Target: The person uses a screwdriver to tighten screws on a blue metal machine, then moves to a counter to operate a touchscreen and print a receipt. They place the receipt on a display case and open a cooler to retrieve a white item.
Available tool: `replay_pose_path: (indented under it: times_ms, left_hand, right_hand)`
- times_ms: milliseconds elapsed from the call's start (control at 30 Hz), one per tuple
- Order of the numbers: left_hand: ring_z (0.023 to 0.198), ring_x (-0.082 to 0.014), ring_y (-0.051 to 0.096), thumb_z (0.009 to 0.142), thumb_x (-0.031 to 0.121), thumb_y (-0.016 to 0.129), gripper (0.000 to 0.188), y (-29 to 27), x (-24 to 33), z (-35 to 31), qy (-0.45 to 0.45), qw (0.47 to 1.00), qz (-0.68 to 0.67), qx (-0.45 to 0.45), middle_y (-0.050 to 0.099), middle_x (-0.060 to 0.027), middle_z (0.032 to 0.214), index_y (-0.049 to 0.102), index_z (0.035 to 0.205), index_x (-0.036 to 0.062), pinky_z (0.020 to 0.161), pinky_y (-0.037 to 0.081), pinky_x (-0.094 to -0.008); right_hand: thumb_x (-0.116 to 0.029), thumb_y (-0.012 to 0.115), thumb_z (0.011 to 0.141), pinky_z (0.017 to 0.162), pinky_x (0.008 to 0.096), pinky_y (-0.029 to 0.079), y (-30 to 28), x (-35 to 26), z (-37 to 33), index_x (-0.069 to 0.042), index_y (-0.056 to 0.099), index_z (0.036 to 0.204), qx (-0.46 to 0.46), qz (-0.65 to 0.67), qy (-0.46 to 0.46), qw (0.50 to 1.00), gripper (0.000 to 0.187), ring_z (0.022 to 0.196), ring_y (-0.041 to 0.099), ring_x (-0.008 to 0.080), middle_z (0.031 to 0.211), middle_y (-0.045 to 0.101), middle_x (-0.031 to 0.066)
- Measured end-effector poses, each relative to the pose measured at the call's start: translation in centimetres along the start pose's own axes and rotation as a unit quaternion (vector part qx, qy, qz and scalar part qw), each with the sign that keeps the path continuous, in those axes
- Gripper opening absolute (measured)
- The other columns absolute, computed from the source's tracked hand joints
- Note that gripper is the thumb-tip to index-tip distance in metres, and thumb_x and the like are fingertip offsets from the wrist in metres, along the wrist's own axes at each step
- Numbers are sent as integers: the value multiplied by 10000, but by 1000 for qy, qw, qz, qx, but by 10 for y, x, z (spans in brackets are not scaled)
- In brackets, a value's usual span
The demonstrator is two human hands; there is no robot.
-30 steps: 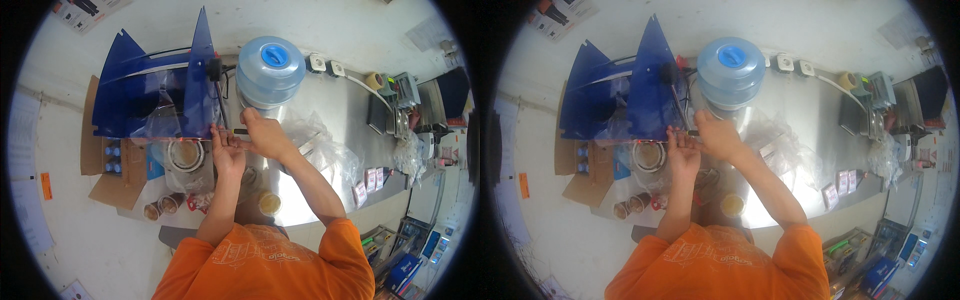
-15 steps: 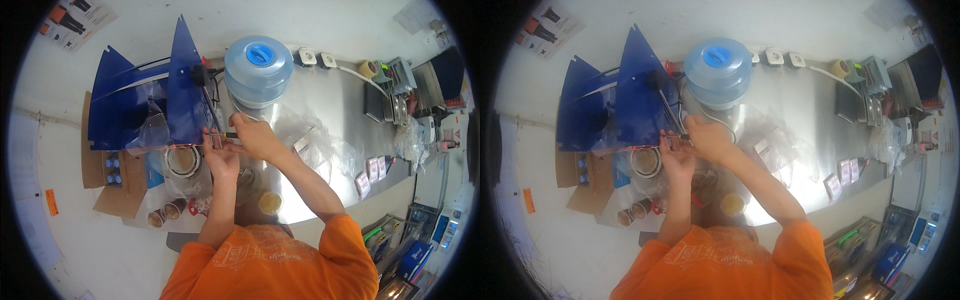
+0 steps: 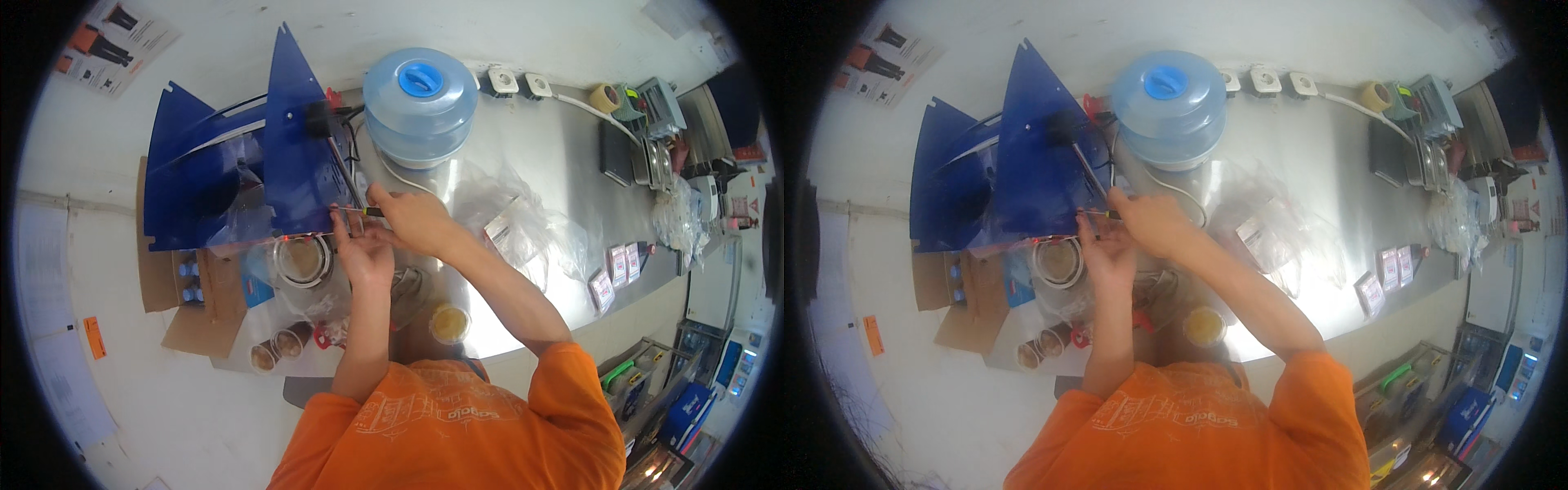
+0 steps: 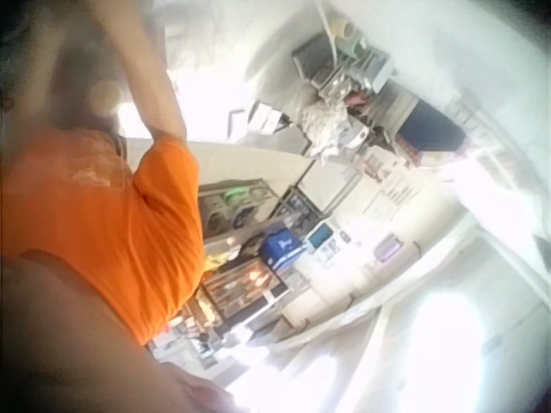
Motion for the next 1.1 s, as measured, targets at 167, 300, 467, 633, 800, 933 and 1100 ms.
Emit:
replay_pose_path:
  times_ms: [167, 300, 467, 633, 800, 933, 1100]
  left_hand:
    - [1071, -135, 467, 947, 364, 599, 411, -1, 2, -4, 14, 999, -2, 43, 483, 35, 1186, 506, 1310, 195, 967, 385, -315]
    - [1092, -149, 458, 995, 340, 501, 366, 7, -1, -5, 25, 998, 36, 43, 477, 15, 1196, 500, 1317, 167, 1010, 365, -326]
    - [1006, -155, 490, 984, 226, 458, 257, 26, -1, -11, 35, 998, -33, 33, 513, -22, 1153, 539, 1195, 103, 904, 393, -307]
    - [843, -150, 541, 970, 244, 493, 261, -23, -21, 6, -17, 995, 98, -9, 588, -10, 934, 553, 1161, 77, 827, 423, -279]
    - [787, -119, 558, 964, 222, 527, 256, -25, -28, 6, -5, 951, 304, -52, 597, -12, 867, 651, 1071, 26, 753, 453, -252]
    - [794, -92, 557, 956, 209, 563, 272, -16, -30, 3, -5, 940, 330, -86, 637, -12, 924, 676, 1116, 21, 743, 449, -243]
    - [808, -64, 557, 936, 184, 615, 260, -27, -36, 5, -7, 938, 332, -97, 679, 3, 968, 691, 1142, 44, 727, 433, -215]
  right_hand:
    - [-376, 691, 842, 625, 433, 482, -13, -4, -1, -67, 524, 1064, 6, 34, -8, 999, 415, 701, 645, 362, 727, 661, 154]
    - [-330, 682, 859, 606, 382, 460, -10, 7, -2, -46, 556, 1011, -11, 116, 72, 991, 346, 636, 619, 292, 668, 619, 160]
    - [-233, 645, 910, 607, 318, 439, -8, 13, -17, -20, 552, 997, 14, 205, 112, 972, 248, 640, 557, 169, 714, 606, 124]
    - [-193, 577, 958, 642, 260, 423, -1, 56, -41, -9, 555, 1002, 62, 220, 192, 954, 191, 708, 509, 94, 757, 580, 26]
    - [-257, 599, 920, 726, 347, 464, 12, 73, -58, 7, 595, 1012, 53, 185, 209, 959, 279, 768, 603, 233, 841, 647, 161]
    - [-267, 609, 910, 733, 348, 467, 18, 69, -60, 3, 592, 1046, 59, 212, 218, 951, 303, 778, 615, 243, 834, 654, 160]
    - [-268, 609, 911, 730, 349, 467, 21, 59, -57, 0, 582, 1076, 58, 203, 211, 954, 316, 775, 621, 243, 845, 665, 162]
Point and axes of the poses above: each hand's wrist, its own z-axis towards the middle knuckle, its own y-axis out of the palm, x = y × z, the point moved 8 cm from there along z, towards the middle knuckle
